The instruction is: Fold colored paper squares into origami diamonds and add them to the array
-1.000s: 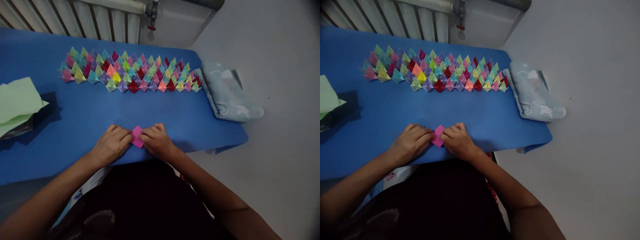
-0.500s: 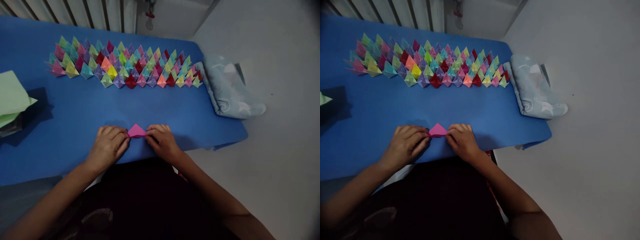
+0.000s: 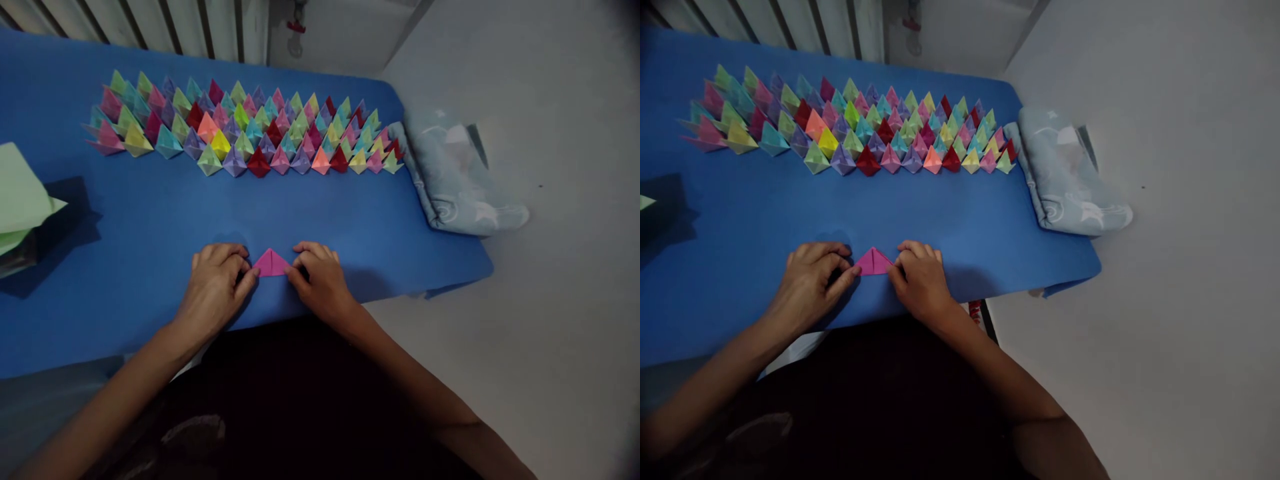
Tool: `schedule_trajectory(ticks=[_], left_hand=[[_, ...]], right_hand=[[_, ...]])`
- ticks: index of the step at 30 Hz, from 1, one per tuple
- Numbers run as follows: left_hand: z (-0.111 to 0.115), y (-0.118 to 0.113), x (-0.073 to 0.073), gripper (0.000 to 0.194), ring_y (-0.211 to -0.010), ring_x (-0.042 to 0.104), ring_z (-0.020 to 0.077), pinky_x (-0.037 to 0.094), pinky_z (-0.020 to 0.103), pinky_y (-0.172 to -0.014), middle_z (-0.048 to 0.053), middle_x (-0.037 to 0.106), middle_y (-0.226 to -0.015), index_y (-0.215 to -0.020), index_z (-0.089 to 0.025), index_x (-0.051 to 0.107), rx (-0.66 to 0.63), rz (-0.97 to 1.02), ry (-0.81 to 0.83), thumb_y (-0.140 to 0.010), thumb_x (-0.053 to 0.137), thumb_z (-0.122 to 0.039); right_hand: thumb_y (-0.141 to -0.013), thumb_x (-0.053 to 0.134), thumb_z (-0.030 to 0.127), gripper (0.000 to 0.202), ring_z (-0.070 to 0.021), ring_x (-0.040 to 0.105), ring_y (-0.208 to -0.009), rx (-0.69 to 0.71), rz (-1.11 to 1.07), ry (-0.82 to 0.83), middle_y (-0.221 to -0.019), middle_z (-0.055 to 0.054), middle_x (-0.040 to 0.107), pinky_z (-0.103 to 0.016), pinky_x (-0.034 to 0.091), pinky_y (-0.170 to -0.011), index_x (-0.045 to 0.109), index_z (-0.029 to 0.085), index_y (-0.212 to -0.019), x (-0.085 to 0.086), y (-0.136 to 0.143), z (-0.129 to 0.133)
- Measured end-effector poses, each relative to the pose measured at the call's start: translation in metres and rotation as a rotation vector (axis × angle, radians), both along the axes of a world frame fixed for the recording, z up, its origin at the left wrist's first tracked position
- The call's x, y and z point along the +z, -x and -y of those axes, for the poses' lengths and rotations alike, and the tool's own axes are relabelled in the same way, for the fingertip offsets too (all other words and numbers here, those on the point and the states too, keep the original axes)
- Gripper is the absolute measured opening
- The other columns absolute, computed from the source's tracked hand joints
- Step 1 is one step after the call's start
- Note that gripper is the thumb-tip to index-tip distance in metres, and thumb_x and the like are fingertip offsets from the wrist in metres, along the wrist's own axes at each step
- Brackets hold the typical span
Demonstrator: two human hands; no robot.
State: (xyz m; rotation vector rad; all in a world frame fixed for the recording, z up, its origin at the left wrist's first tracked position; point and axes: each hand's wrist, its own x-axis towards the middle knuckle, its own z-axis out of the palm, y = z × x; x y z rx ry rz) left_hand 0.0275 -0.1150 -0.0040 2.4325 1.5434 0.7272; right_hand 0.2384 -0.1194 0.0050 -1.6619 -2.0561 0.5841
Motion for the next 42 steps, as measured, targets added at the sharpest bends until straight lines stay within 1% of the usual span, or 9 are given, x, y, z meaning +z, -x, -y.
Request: schedule_trajectory(ticks=[10, 14, 17, 22, 28, 30, 35, 38, 42], left_hand=[[-0.001, -0.002, 0.001, 0.027, -0.098, 0.059, 0.0291, 0.045, 0.044, -0.081, 0.01, 0.071, -0.106, -0.075, -0.019, 0.065, 0.041, -0.068, 0.011, -0.095, 0.056, -0.035], [0.0, -0.002, 0.0, 0.024, -0.095, 0.06, 0.0285, 0.045, 0.042, -0.079, 0.012, 0.07, -0.105, -0.084, -0.017, 0.067, 0.044, -0.07, -0.016, -0.095, 0.058, -0.037], [-0.001, -0.001, -0.002, 0.02, -0.092, 0.061, 0.0259, 0.045, 0.04, -0.078, 0.01, 0.071, -0.104, -0.097, -0.018, 0.07, -0.055, -0.075, -0.122, -0.098, 0.055, -0.031], [-0.005, 0.003, 0.0, 0.028, -0.089, 0.064, 0.0219, 0.043, 0.041, -0.084, 0.009, 0.074, -0.104, -0.11, -0.019, 0.071, -0.39, -0.17, -0.296, -0.102, 0.044, -0.015], [-0.005, 0.009, 0.008, 0.034, -0.092, 0.067, 0.0195, 0.043, 0.041, -0.091, 0.008, 0.076, -0.109, -0.114, -0.018, 0.069, -0.461, -0.259, -0.373, -0.101, 0.04, -0.007], [-0.004, 0.01, 0.008, 0.034, -0.094, 0.068, 0.0196, 0.043, 0.041, -0.091, 0.008, 0.076, -0.11, -0.116, -0.017, 0.068, -0.467, -0.274, -0.387, -0.101, 0.038, -0.007], [0.0, 0.011, 0.005, 0.038, -0.1, 0.068, 0.0196, 0.043, 0.042, -0.097, 0.008, 0.075, -0.114, -0.116, -0.019, 0.068, -0.436, -0.293, -0.346, -0.102, 0.034, -0.008], [0.001, 0.013, 0.003, 0.04, -0.105, 0.067, 0.0195, 0.042, 0.043, -0.101, 0.006, 0.075, -0.118, -0.12, -0.021, 0.067, -0.446, -0.305, -0.324, -0.102, 0.034, -0.007], [0.003, 0.018, 0.001, 0.041, -0.108, 0.067, 0.0218, 0.039, 0.046, -0.106, 0.009, 0.074, -0.122, -0.125, -0.019, 0.066, -0.467, -0.275, -0.298, -0.101, 0.035, -0.006]], right_hand=[[-0.092, 0.062, 0.025, 0.019, -0.0262, 0.059, -0.11, -0.003, 0.044, 0.042, -0.12, -0.012, 0.067, -0.044, 0.04, -0.094, 0.061, 0.019, -0.074, 0.005, 0.002, -0.004], [-0.092, 0.061, 0.024, 0.018, -0.0256, 0.059, -0.11, -0.006, 0.068, 0.06, -0.121, -0.012, 0.066, -0.043, 0.04, -0.095, 0.061, 0.018, -0.075, 0.009, 0.003, -0.005], [-0.093, 0.062, 0.026, 0.018, -0.0258, 0.059, -0.11, 0.004, 0.076, 0.06, -0.12, -0.012, 0.066, -0.042, 0.041, -0.094, 0.061, 0.019, -0.076, 0.009, 0.003, -0.006], [-0.093, 0.062, 0.028, 0.013, -0.0267, 0.06, -0.106, 0.007, 0.092, 0.037, -0.117, -0.011, 0.067, -0.042, 0.042, -0.089, 0.063, 0.019, -0.083, 0.006, 0.002, -0.005], [-0.094, 0.06, 0.026, 0.01, -0.0275, 0.059, -0.108, -0.026, 0.13, -0.02, -0.12, -0.011, 0.067, -0.042, 0.04, -0.088, 0.067, 0.02, -0.093, 0.003, -0.005, 0.002], [-0.096, 0.056, 0.022, 0.015, -0.0271, 0.058, -0.11, 0.031, 0.146, -0.076, -0.122, -0.011, 0.068, -0.042, 0.04, -0.09, 0.068, 0.02, -0.103, 0.003, -0.007, 0.006], [-0.102, 0.048, 0.027, 0.03, -0.0252, 0.053, -0.12, 0.428, 0.208, -0.204, -0.131, -0.008, 0.067, -0.042, 0.037, -0.099, 0.062, 0.022, -0.128, 0.003, -0.008, 0.017], [-0.104, 0.046, 0.034, 0.036, -0.025, 0.052, -0.122, 0.447, 0.257, -0.221, -0.132, -0.009, 0.066, -0.042, 0.037, -0.099, 0.058, 0.02, -0.135, 0.0, -0.008, 0.02], [-0.104, 0.046, 0.036, 0.039, -0.0249, 0.051, -0.122, 0.449, 0.302, -0.238, -0.133, -0.008, 0.066, -0.042, 0.037, -0.099, 0.056, 0.019, -0.137, -0.004, -0.009, 0.02]])
